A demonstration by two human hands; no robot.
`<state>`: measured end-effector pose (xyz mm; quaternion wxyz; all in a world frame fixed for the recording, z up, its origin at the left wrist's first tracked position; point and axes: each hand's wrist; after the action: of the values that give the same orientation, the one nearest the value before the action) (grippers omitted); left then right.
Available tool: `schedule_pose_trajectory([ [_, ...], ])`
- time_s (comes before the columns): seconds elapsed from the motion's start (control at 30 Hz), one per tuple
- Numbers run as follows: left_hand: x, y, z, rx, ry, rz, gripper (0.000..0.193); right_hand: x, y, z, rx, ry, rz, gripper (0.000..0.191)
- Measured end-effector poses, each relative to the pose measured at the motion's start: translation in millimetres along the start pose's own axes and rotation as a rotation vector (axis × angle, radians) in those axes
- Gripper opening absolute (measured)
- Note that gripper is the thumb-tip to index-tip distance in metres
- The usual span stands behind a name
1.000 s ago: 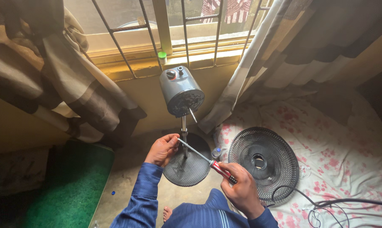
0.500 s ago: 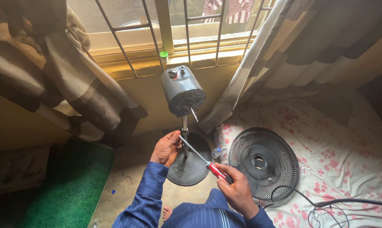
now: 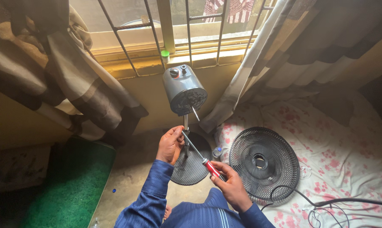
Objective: The person uses a red-handled screwdriver to unscrew and loosen fasteners on the motor housing of a pedestal fan, holding the housing steady with the other hand while working on the screws around it. The fan's round grille cover lies on the bed beside the work area.
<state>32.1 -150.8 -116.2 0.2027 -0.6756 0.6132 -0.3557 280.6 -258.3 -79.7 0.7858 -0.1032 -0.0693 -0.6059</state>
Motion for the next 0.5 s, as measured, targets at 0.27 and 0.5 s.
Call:
schedule_pose_trajectory([
  [0.27,10.2,-12.8,-4.2,-0.022,-0.091,-0.008,0.02,-6.1,-6.3,-10.3,-0.22,-0.126,0.053,0.051],
  [0.5,14.6,-29.8,-13.2,-0.022,-0.104,0.023,0.024,-8.9,-12.7,-8.8,-0.301,-0.111,0.085,0.051],
])
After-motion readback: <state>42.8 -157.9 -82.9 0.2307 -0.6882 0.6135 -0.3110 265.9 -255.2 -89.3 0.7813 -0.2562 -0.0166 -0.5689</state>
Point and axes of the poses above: each hand's wrist, its own x-axis away from the middle knuckle, its own y-axis out of the back of the hand, z = x × y
